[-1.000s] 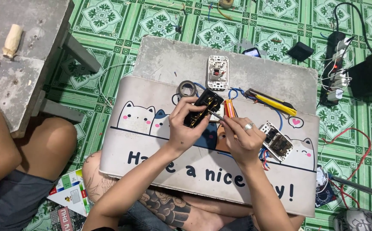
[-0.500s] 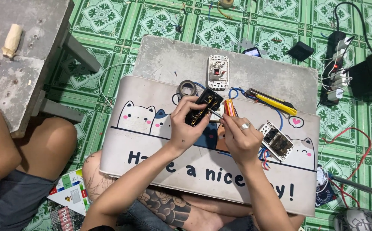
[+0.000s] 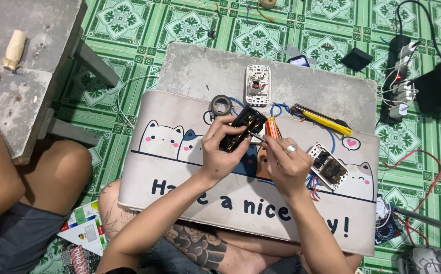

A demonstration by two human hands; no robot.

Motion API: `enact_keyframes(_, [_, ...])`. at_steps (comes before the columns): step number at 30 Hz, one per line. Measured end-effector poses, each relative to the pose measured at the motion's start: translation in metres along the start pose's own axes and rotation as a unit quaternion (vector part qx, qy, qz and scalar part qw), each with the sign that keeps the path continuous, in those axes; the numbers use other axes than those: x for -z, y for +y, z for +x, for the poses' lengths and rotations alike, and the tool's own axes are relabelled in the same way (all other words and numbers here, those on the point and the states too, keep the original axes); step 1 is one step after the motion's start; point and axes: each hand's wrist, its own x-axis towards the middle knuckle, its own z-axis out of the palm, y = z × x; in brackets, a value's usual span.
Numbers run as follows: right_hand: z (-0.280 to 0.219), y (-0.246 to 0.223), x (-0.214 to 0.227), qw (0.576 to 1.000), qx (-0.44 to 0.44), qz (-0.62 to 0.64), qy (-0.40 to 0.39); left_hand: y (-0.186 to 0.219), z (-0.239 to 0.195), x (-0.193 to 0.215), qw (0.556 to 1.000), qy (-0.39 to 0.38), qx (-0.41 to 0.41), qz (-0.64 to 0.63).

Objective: The person sits on the floor and assembles electrical components on a lap mat. They connect wires to a black switch, then attach a white multi-socket adapter to the switch using a screwdriver. The person handles wires, a switch, and a socket adapter during the process.

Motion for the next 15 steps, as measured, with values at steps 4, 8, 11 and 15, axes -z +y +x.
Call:
enact_keyframes(4, [-0.007, 0.002, -0.004, 0.969, -0.144, 0.201, -0.018, -0.007, -0.004, 0.0, 0.999, -0.003, -0.032, 0.017])
enact_keyframes(8, [0.005, -0.003, 0.002, 0.934, -0.203, 0.287, -0.061, -0.005, 0.002, 0.005, 0.998, -0.017, -0.05, 0.027])
enact_keyframes(11, [0.001, 0.001, -0.004, 0.981, -0.108, 0.161, -0.02, -0.006, 0.001, 0.005, 0.998, -0.006, -0.04, 0.043])
enact_keyframes(15, [0.002, 0.007, -0.003, 0.996, 0.06, -0.004, 0.06, -0.008, -0.002, -0.001, 0.997, -0.019, -0.04, 0.059])
